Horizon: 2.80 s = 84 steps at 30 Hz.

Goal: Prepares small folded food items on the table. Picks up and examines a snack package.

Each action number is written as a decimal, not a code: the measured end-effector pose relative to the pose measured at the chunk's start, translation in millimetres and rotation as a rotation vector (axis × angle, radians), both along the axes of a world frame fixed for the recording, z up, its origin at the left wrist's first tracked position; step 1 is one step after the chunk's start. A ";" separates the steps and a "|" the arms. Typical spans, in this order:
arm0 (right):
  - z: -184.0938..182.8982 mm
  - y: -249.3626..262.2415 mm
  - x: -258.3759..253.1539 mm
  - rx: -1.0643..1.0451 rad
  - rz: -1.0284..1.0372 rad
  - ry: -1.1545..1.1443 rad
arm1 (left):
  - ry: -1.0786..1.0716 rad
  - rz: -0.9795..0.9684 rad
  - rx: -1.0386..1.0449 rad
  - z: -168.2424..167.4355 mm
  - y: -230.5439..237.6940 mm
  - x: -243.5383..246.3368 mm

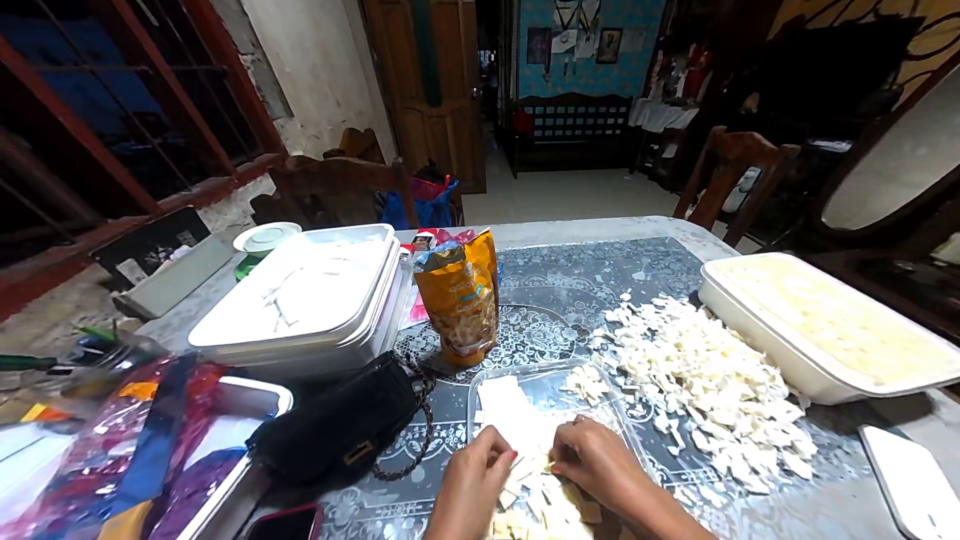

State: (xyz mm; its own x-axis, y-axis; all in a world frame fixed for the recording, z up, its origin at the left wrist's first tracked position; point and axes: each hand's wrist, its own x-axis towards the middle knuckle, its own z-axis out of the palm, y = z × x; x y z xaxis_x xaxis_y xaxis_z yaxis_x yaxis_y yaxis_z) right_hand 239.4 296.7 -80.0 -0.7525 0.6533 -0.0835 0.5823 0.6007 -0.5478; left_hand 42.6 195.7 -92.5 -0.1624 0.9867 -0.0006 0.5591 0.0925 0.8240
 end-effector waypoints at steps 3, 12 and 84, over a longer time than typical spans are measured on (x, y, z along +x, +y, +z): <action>4.8 -2.5 1.7 -0.173 -0.092 0.191 | -0.245 0.090 0.075 -5.6 3.4 -0.1; -9.9 -13.9 -2.7 -0.179 -0.072 0.548 | -0.483 0.047 0.062 -2.6 -3.7 22.7; -3.9 20.7 14.4 0.351 -0.168 0.189 | 0.483 -0.125 0.247 -17.7 -5.8 15.1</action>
